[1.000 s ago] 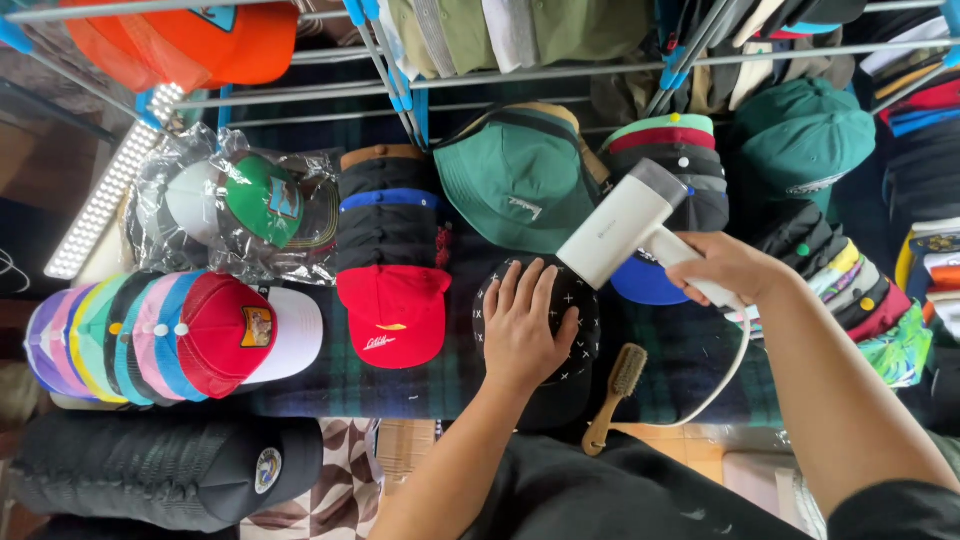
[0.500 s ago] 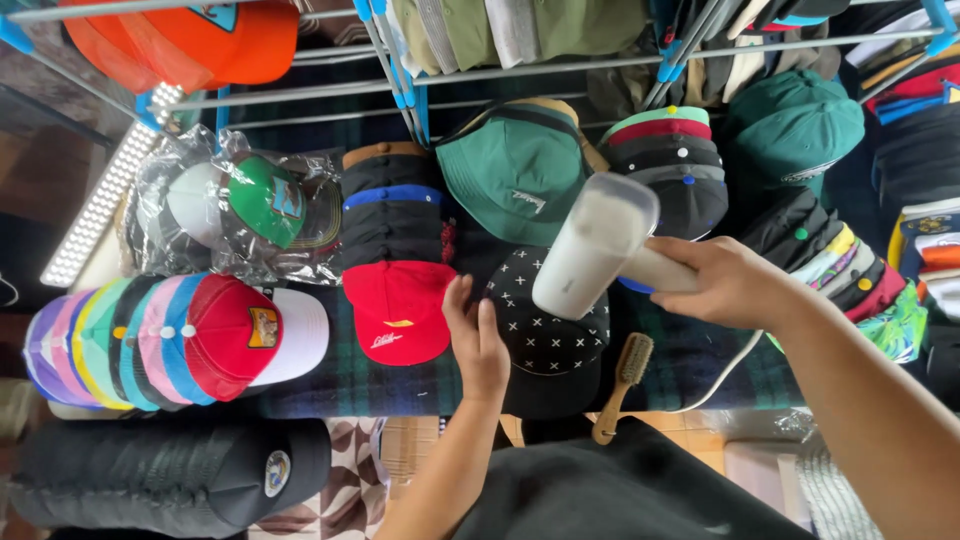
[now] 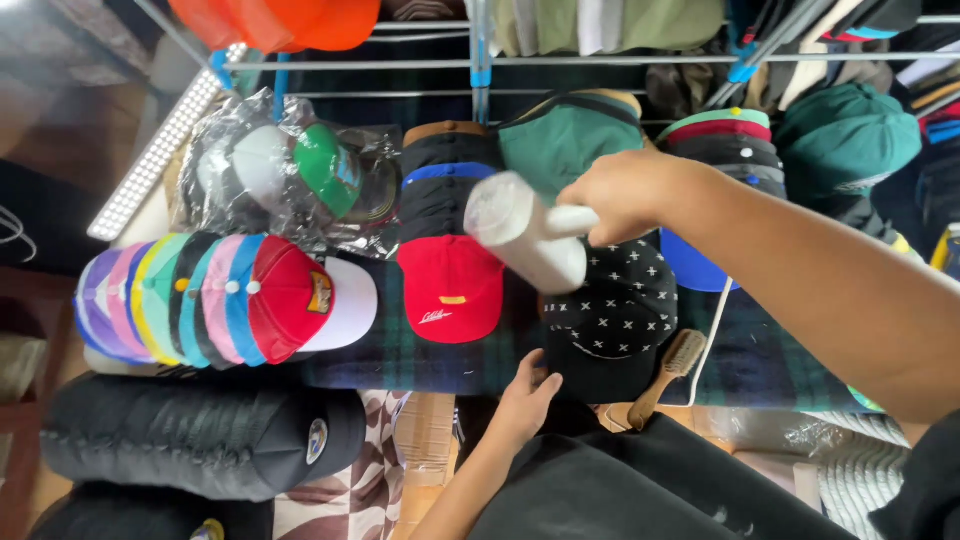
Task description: The person is cleaning various baseball caps and hats using a small brush and a handheld steamer.
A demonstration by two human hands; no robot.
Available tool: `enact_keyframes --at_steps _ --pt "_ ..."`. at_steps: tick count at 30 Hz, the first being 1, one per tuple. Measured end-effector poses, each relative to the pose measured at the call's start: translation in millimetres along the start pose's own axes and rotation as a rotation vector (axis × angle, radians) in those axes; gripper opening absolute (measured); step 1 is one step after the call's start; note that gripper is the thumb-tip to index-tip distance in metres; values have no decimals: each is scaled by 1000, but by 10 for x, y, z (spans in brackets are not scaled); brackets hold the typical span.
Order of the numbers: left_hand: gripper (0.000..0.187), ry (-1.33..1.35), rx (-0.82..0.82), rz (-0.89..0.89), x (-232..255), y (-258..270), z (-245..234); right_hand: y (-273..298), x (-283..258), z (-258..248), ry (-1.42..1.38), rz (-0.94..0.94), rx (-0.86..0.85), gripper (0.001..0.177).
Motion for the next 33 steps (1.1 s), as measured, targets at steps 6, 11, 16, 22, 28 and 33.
enact_keyframes --at_steps 6,11,16,22,28,33 --pt "59 246 6 97 -9 181 -406 -715 -865 254 270 -168 -2 32" --pt "53 277 41 91 -135 180 -579 -796 -702 168 218 -112 -11 31" --pt "46 397 16 -75 37 491 -652 -372 206 -57 90 117 -270 35" --pt "42 420 -23 -96 119 421 -552 599 1344 962 -886 383 14 19" --pt "47 293 -38 -80 323 115 -339 1429 1320 2416 -1571 488 552 17" --pt "32 16 79 -13 498 -123 -297 1883 745 3517 -1950 778 768 29"
Point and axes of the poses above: each hand's wrist, its own y-axis away from the middle knuckle, its own z-axis out of the palm, x = y × z, the point moved 9 cm from there along -y, towards the middle knuckle, and after that the axes turned 10 degrees about -z, right-handed, at the moved point
